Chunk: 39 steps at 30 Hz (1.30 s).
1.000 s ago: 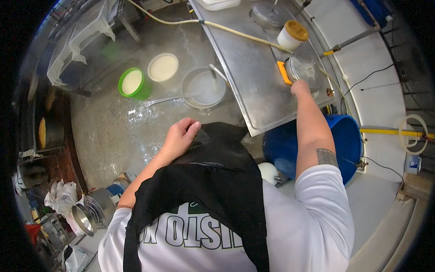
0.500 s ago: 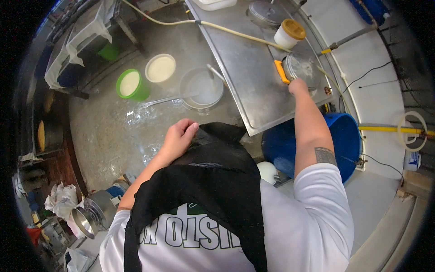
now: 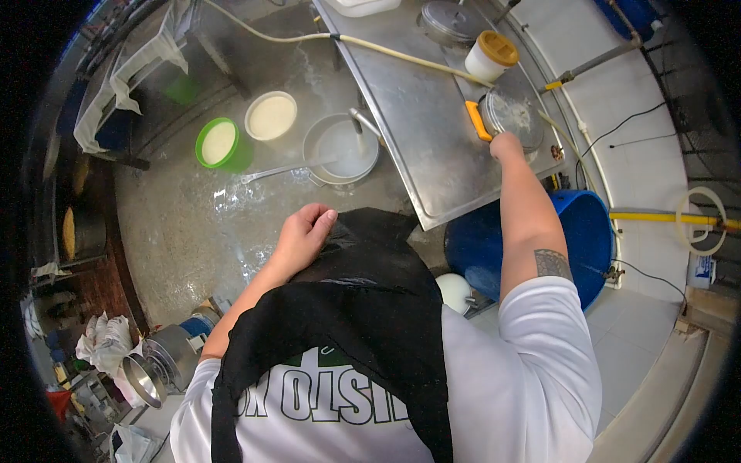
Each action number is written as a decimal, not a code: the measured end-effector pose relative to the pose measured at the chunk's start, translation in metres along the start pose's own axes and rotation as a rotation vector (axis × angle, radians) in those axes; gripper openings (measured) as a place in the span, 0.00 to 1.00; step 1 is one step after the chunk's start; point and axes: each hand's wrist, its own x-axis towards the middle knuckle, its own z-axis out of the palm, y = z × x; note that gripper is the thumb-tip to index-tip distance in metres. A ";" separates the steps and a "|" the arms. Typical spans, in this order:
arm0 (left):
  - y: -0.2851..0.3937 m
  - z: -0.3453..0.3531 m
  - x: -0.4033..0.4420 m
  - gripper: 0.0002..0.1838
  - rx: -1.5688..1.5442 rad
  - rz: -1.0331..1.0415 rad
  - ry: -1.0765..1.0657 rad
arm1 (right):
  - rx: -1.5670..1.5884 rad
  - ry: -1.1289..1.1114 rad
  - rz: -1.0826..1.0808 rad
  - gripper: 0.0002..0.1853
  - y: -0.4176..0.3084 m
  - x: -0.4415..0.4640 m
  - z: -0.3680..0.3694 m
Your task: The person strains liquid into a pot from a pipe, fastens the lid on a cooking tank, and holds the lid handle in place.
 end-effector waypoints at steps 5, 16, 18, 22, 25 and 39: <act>0.003 0.000 -0.001 0.17 0.007 0.023 0.021 | 0.029 -0.006 0.030 0.16 0.000 0.000 0.000; 0.000 0.001 -0.002 0.16 -0.003 0.004 0.006 | 0.047 0.014 0.032 0.17 -0.001 -0.002 -0.002; 0.000 0.001 -0.004 0.16 -0.004 0.004 0.010 | 0.041 -0.014 0.038 0.17 0.001 0.003 0.001; 0.001 0.001 -0.004 0.17 0.010 0.029 0.030 | 0.092 0.064 0.016 0.16 0.004 0.012 0.011; 0.002 0.000 -0.005 0.18 0.019 0.043 0.042 | 0.093 0.045 0.008 0.15 0.002 0.003 0.004; 0.007 -0.002 -0.007 0.18 0.044 0.029 0.024 | 0.100 0.042 0.028 0.16 0.004 0.009 0.006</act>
